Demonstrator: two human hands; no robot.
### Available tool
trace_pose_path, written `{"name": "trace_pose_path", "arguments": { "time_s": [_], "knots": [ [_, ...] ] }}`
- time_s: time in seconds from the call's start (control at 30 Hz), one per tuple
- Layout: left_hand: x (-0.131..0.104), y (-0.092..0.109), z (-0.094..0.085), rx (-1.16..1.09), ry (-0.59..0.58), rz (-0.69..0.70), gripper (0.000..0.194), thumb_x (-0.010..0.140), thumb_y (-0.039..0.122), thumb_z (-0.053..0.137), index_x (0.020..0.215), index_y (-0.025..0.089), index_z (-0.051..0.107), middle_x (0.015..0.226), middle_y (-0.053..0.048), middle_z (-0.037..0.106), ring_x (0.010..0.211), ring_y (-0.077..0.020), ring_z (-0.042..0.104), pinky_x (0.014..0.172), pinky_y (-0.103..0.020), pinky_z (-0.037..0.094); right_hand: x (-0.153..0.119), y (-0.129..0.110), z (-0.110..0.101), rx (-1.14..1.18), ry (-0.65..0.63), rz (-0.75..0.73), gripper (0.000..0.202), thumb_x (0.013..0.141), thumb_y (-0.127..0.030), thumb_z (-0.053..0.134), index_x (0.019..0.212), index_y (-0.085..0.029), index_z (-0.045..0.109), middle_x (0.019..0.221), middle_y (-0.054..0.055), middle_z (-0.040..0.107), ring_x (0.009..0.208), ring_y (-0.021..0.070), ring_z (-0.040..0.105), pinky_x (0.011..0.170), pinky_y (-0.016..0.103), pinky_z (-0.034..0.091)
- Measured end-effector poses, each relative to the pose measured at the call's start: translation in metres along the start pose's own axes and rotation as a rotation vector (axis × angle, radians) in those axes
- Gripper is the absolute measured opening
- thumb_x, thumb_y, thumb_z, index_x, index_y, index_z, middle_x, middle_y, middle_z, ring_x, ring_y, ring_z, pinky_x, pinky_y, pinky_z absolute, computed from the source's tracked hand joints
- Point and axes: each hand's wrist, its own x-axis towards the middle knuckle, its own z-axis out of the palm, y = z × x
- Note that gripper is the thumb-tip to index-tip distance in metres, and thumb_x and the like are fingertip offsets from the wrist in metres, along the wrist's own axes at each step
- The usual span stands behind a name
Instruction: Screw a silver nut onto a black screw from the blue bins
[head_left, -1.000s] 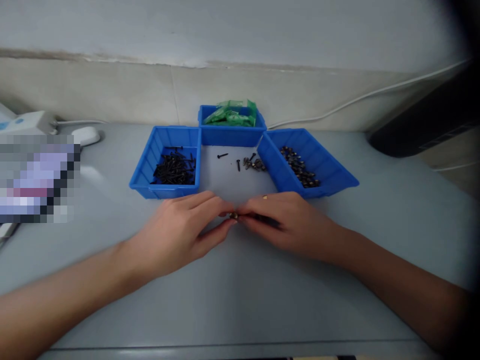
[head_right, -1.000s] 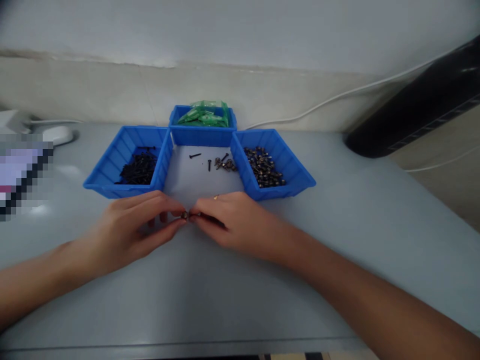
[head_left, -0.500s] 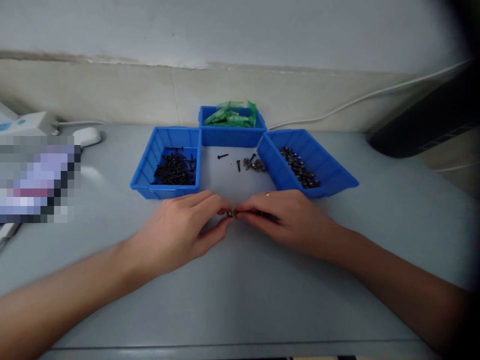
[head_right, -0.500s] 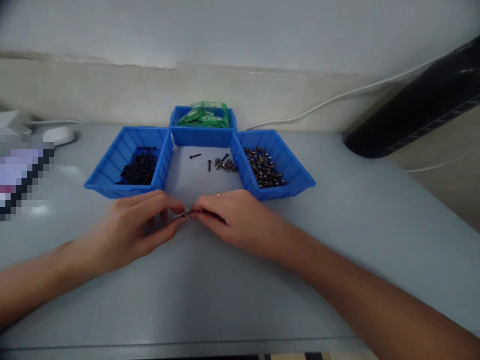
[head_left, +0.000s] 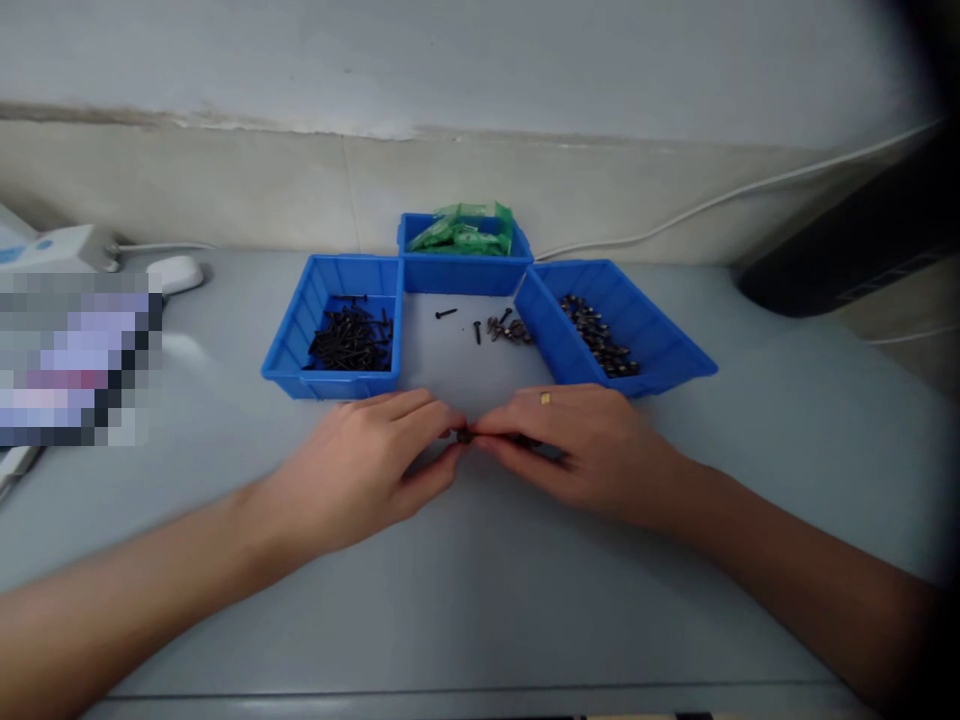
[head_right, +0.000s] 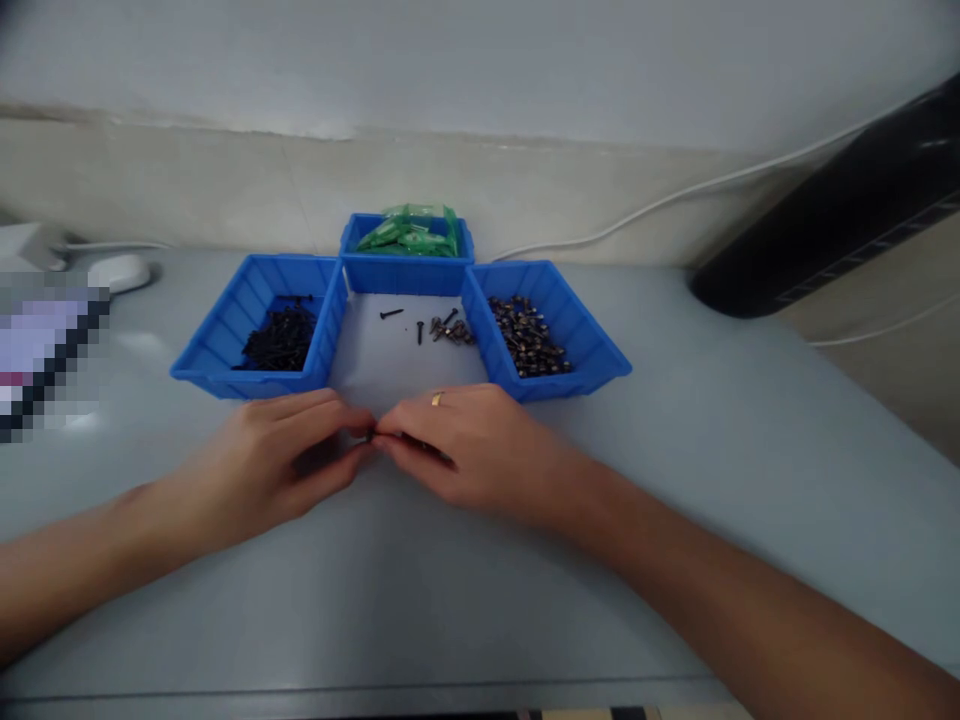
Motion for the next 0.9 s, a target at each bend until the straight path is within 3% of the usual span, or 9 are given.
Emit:
{"name": "trace_pose_path", "arguments": {
  "time_s": [0.23,0.47,0.73,0.9],
  "knots": [
    [-0.0021,-0.0005,-0.0006,-0.068,0.124,0.020,0.011,0.086,0.019,0.054,0.096,0.017,0.057,0.077,0.001,0.057,0.066,-0.0112,0.055,0.057,-0.020,0.042,0.0034,-0.0019,-0.0017,0.172,-0.093,0.206,0.010,0.085,-0.017,0.052,0.079,-0.018,0.060,0.064,-0.004,0.061,0.056,0.0098,0.055,0.055,0.021,0.036],
    [-0.0017,-0.0006,-0.0021,-0.148,0.014,0.124,0.013,0.090,0.017,0.048,0.101,0.017,0.055,0.089,-0.002,0.058,0.079,-0.0123,0.057,0.070,-0.022,0.046,0.0046,-0.0015,0.0015,0.201,-0.184,0.146,0.016,0.086,-0.014,0.048,0.071,-0.015,0.055,0.062,-0.002,0.055,0.056,0.0101,0.051,0.053,0.022,0.032],
    [-0.0006,0.0019,-0.0028,-0.125,0.068,0.073,0.011,0.083,0.014,0.053,0.094,0.015,0.054,0.090,-0.004,0.057,0.081,-0.0154,0.055,0.070,-0.026,0.046,0.0058,-0.0005,-0.0006,0.271,-0.146,0.174,0.013,0.086,-0.016,0.052,0.075,-0.016,0.059,0.066,-0.002,0.060,0.058,0.0097,0.053,0.055,0.022,0.035],
    [-0.0002,0.0003,-0.0019,-0.078,0.080,0.088,0.006,0.084,0.016,0.052,0.090,0.014,0.054,0.077,-0.001,0.057,0.072,-0.0146,0.053,0.063,-0.025,0.043,0.0054,-0.0016,-0.0030,0.385,-0.201,0.262,0.017,0.089,-0.030,0.051,0.081,-0.018,0.061,0.068,-0.003,0.060,0.058,0.0095,0.052,0.052,0.021,0.034]
  ]
}}
